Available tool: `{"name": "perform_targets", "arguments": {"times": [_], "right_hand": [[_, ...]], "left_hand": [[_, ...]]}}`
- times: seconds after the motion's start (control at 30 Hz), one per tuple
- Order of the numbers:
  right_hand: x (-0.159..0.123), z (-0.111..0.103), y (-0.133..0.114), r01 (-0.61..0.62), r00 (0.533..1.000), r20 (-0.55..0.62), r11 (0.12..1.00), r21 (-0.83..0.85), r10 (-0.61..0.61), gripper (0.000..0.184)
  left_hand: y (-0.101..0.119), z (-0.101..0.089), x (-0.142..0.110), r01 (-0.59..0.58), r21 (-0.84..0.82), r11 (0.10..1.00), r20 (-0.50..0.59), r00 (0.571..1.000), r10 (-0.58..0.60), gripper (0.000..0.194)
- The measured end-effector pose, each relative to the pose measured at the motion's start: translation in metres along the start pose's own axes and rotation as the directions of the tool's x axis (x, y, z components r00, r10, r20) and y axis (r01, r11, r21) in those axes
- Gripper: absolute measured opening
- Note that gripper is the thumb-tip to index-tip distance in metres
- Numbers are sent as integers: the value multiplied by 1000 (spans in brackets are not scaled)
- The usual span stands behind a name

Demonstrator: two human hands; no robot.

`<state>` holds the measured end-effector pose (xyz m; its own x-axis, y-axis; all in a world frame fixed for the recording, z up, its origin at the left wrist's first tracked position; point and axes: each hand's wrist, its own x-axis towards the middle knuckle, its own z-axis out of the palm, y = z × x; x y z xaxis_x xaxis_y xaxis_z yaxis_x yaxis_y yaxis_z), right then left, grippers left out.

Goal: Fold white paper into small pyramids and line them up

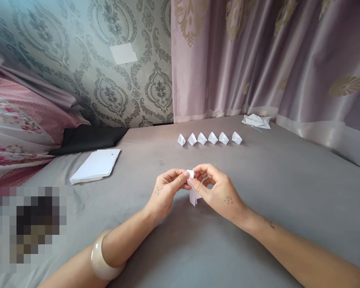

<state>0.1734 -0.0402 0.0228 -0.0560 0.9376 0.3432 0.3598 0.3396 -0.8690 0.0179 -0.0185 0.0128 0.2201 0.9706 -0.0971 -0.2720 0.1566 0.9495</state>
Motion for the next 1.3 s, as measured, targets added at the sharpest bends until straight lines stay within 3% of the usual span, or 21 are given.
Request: {"name": "perform_targets", "arguments": {"times": [0.1, 0.2, 0.33, 0.5, 0.8, 1.07, 1.3], "right_hand": [[-3, 5, 3, -13, 997, -70, 1000, 19, 14, 17], [-6, 8, 6, 149, 982, -110, 986, -73, -156, 10], [-8, 9, 9, 400, 897, -83, 878, -263, -434, 21], [-9, 9, 10, 436, 867, -95, 839, -325, -488, 26], [-8, 8, 8, 349, 919, -128, 919, -181, -374, 24], [-4, 5, -3, 68, 996, -71, 995, 79, -62, 10], [-1, -1, -7, -184, 982, 80, 946, 267, 169, 16]], "left_hand": [[0, 3, -3, -26, 37, 999, -15, 1000, 27, 20], [1, 4, -6, -38, 35, 999, -23, 999, 39, 18], [3, 7, -10, -38, 2, 999, -31, 999, 38, 15], [4, 9, -12, -50, -9, 999, -26, 998, 50, 16], [5, 11, -11, -104, -1, 995, 24, 994, 104, 17], [5, 10, -10, -141, 5, 990, 26, 990, 141, 14], [4, 9, -10, -120, 7, 993, 28, 992, 120, 18]]}}
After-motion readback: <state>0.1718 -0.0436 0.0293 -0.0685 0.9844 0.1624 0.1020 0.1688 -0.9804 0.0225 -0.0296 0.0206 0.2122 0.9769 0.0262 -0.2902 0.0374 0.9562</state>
